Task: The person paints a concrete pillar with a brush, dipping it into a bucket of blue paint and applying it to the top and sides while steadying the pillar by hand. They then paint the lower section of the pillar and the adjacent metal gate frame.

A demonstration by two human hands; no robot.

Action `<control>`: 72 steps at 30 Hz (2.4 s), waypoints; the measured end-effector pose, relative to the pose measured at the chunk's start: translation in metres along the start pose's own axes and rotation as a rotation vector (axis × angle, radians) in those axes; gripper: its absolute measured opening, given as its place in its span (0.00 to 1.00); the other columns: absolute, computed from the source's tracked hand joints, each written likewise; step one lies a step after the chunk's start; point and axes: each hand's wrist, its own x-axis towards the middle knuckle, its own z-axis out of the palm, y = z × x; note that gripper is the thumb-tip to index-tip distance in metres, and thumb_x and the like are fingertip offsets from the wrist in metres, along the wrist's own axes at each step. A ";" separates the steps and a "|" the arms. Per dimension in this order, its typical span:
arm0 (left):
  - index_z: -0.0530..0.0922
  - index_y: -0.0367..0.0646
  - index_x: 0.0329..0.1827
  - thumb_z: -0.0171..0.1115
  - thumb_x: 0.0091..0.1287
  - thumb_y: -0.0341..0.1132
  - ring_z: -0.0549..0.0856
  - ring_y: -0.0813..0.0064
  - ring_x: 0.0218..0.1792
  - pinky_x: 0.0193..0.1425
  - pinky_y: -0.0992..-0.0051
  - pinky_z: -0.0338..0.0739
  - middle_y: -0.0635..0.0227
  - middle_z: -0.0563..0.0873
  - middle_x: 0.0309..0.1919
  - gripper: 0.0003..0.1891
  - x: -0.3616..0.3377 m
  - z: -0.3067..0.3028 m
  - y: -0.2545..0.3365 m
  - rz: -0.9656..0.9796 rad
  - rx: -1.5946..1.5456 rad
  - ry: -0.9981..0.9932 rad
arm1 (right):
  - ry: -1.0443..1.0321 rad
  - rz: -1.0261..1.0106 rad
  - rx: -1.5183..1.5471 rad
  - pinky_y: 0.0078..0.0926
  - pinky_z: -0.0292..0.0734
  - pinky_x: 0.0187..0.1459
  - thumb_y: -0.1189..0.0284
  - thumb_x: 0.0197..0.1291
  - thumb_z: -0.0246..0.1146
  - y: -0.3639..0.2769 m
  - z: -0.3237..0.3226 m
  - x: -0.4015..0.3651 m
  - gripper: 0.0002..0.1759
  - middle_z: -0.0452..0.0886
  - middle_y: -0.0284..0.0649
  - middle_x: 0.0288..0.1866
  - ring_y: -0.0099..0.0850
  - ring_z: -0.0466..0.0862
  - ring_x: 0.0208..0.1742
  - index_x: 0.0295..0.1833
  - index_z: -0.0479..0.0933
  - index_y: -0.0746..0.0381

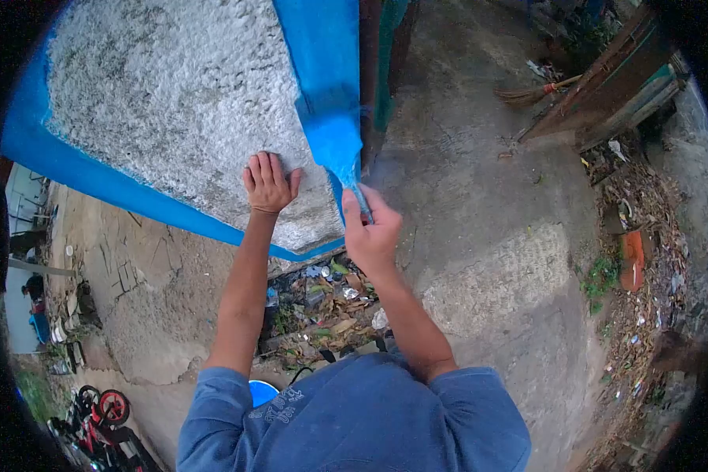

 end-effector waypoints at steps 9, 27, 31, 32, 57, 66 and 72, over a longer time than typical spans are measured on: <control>0.73 0.31 0.57 0.52 0.66 0.56 0.71 0.48 0.61 0.67 0.51 0.54 0.48 0.73 0.59 0.33 0.001 0.001 -0.002 0.006 -0.046 0.014 | 0.087 0.170 -0.492 0.31 0.70 0.26 0.64 0.62 0.60 0.157 -0.002 -0.051 0.14 0.76 0.42 0.18 0.30 0.76 0.19 0.36 0.80 0.66; 0.77 0.38 0.55 0.53 0.66 0.55 0.74 0.58 0.60 0.68 0.57 0.54 0.56 0.76 0.58 0.28 0.006 -0.002 0.000 -0.032 -0.029 0.037 | 0.069 0.756 0.018 0.16 0.52 0.13 0.71 0.61 0.61 0.117 -0.008 0.000 0.09 0.72 0.31 0.18 0.15 0.64 0.14 0.36 0.79 0.68; 0.76 0.36 0.56 0.52 0.67 0.54 0.74 0.58 0.60 0.69 0.57 0.52 0.56 0.75 0.59 0.28 0.007 -0.004 0.000 -0.033 -0.031 0.048 | 0.029 0.691 0.069 0.15 0.51 0.13 0.71 0.61 0.62 0.044 -0.012 0.011 0.10 0.72 0.31 0.20 0.14 0.62 0.13 0.38 0.79 0.69; 0.76 0.36 0.56 0.52 0.67 0.54 0.74 0.58 0.60 0.69 0.57 0.52 0.56 0.75 0.59 0.28 0.008 -0.003 0.000 -0.031 -0.038 0.054 | -0.001 0.687 0.113 0.14 0.51 0.13 0.71 0.62 0.62 0.025 -0.014 0.014 0.11 0.72 0.31 0.20 0.13 0.62 0.14 0.40 0.79 0.70; 0.73 0.29 0.57 0.52 0.67 0.54 0.72 0.49 0.60 0.66 0.53 0.57 0.47 0.74 0.58 0.31 0.007 -0.006 0.000 0.000 -0.026 0.027 | 0.079 0.339 -0.014 0.22 0.65 0.22 0.67 0.62 0.61 0.139 -0.016 -0.031 0.13 0.73 0.29 0.18 0.16 0.70 0.19 0.39 0.81 0.67; 0.72 0.30 0.59 0.53 0.66 0.54 0.71 0.50 0.62 0.69 0.54 0.52 0.48 0.73 0.60 0.32 0.010 0.000 -0.002 0.003 -0.029 0.074 | -0.019 0.723 -0.452 0.23 0.56 0.15 0.72 0.58 0.63 0.200 -0.034 -0.037 0.09 0.71 0.30 0.16 0.21 0.66 0.13 0.30 0.80 0.67; 0.71 0.30 0.59 0.53 0.66 0.53 0.70 0.51 0.64 0.71 0.54 0.51 0.48 0.73 0.61 0.32 0.007 -0.004 -0.001 -0.005 -0.046 0.061 | -0.062 0.677 -0.068 0.21 0.55 0.14 0.73 0.58 0.63 0.071 -0.012 0.018 0.10 0.73 0.33 0.18 0.19 0.66 0.14 0.28 0.77 0.67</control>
